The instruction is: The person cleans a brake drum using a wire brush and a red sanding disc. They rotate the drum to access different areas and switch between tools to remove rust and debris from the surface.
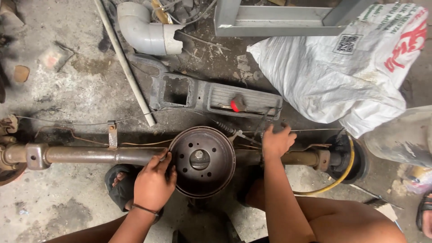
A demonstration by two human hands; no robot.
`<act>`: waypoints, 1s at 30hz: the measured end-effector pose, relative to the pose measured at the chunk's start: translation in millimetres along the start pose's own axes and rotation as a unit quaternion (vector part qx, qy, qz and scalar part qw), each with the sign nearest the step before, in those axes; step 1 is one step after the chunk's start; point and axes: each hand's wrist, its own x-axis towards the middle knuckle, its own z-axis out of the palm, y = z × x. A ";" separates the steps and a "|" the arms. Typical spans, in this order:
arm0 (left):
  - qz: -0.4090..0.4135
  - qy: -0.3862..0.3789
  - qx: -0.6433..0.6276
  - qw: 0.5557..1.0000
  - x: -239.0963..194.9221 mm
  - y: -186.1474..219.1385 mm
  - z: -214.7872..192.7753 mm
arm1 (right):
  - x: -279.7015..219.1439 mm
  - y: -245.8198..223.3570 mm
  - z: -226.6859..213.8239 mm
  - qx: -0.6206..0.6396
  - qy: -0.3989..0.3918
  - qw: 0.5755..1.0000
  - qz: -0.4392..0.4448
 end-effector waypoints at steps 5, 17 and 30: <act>0.009 -0.005 0.018 1.000 -0.4 -3.2 7.0 | -9.3 13.6 -14.1 -0.014 -0.237 0.971 0.032; -0.176 -0.083 -0.154 0.969 1.4 19.0 -19.1 | 5.5 11.8 -73.5 0.288 -0.219 0.929 -0.072; -0.281 -0.174 -0.431 0.840 -4.3 -4.1 -0.9 | -138.4 -21.6 -157.4 0.170 -0.523 0.821 -0.156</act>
